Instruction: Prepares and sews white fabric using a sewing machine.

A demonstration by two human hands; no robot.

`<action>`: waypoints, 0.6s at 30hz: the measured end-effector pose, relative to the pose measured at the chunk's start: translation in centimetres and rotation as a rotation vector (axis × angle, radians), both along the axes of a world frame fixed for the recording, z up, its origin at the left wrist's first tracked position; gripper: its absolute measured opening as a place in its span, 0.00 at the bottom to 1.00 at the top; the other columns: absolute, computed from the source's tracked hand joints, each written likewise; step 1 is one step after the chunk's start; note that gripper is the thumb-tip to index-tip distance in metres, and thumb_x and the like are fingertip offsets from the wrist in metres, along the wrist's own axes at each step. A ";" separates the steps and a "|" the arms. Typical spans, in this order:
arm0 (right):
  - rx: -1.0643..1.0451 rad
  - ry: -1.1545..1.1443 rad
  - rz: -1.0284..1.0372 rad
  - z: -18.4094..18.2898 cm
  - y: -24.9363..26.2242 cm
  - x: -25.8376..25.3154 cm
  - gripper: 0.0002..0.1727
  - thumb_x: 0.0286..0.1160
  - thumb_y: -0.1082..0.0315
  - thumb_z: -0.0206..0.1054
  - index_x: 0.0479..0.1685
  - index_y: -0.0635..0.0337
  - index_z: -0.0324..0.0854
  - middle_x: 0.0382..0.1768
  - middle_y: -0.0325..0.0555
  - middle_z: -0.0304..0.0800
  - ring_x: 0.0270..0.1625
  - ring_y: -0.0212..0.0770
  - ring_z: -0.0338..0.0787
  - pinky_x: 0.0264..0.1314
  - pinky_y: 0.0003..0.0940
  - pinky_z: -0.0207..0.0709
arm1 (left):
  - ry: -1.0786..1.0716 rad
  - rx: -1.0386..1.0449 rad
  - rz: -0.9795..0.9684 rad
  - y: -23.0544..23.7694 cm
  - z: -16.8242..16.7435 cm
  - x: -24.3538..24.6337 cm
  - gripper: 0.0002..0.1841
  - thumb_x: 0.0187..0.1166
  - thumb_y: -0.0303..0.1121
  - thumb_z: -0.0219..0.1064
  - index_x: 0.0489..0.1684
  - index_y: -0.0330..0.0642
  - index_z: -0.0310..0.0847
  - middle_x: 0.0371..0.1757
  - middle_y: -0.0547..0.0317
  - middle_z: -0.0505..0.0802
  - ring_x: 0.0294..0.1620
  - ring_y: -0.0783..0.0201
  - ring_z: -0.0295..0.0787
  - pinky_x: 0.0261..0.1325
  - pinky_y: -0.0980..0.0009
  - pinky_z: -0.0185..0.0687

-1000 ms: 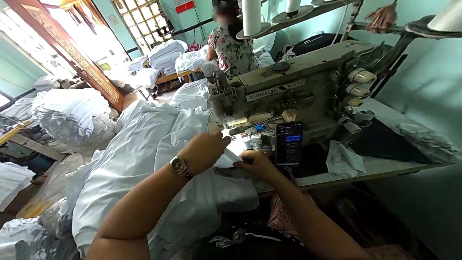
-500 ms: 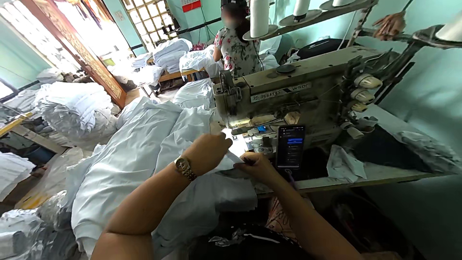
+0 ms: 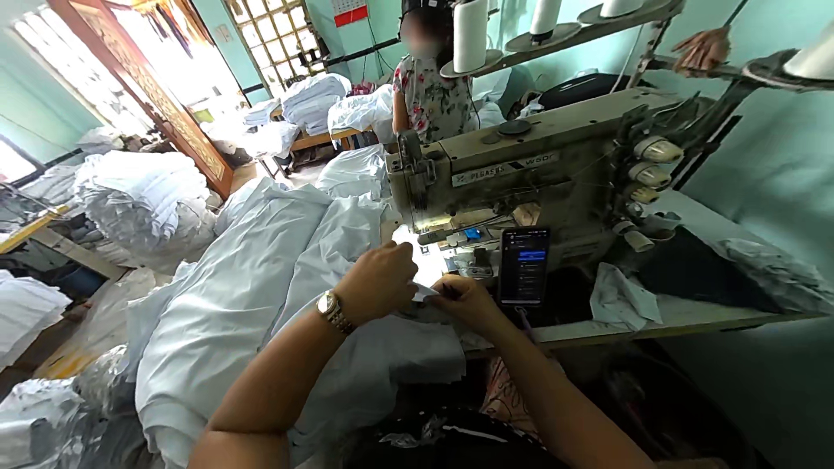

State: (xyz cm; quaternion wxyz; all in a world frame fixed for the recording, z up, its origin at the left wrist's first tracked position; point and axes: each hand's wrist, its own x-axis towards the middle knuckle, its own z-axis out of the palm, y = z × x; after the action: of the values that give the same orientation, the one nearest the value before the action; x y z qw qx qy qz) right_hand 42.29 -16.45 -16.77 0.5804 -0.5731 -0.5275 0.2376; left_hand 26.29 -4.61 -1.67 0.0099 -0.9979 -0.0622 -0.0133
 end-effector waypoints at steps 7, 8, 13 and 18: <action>0.180 -0.136 -0.119 -1.5 -1.6 -1.0 0.09 0.78 0.64 0.71 0.48 0.58 0.92 0.49 0.41 0.94 0.51 0.28 0.91 0.59 0.26 0.86 | -0.098 -0.098 0.001 2.1 -4.8 0.0 0.23 0.66 0.49 0.81 0.56 0.50 0.87 0.65 0.60 0.91 0.86 0.47 0.66 0.87 0.38 0.52; 0.208 -0.148 -0.136 -1.5 -1.7 -1.2 0.09 0.79 0.66 0.71 0.49 0.58 0.93 0.50 0.42 0.94 0.53 0.29 0.92 0.60 0.27 0.87 | -0.094 -0.103 -0.003 2.6 -5.8 0.1 0.20 0.70 0.45 0.77 0.57 0.50 0.86 0.65 0.60 0.91 0.87 0.47 0.65 0.89 0.37 0.48; 0.201 -0.252 -0.214 -1.5 -1.6 -1.2 0.11 0.82 0.67 0.65 0.51 0.58 0.93 0.53 0.43 0.95 0.55 0.31 0.93 0.61 0.29 0.87 | -0.161 -0.025 -0.029 3.1 -7.8 0.3 0.17 0.79 0.28 0.64 0.63 0.54 0.88 0.60 0.64 0.94 0.83 0.51 0.74 0.89 0.31 0.45; 0.168 -0.396 -0.276 -1.4 -0.2 -0.4 0.14 0.82 0.68 0.63 0.54 0.57 0.93 0.53 0.47 0.96 0.58 0.38 0.94 0.66 0.36 0.85 | -0.196 0.094 -0.044 4.7 -8.5 1.4 0.16 0.79 0.23 0.61 0.52 0.53 0.92 0.58 0.64 0.95 0.83 0.48 0.74 0.86 0.28 0.48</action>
State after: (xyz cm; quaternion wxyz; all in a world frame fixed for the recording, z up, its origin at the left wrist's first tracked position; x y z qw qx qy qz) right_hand 41.85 -16.62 -18.13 0.5383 -0.6249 -0.5654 -0.0052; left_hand 27.74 0.05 -10.17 0.0503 -0.9914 -0.0401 -0.1141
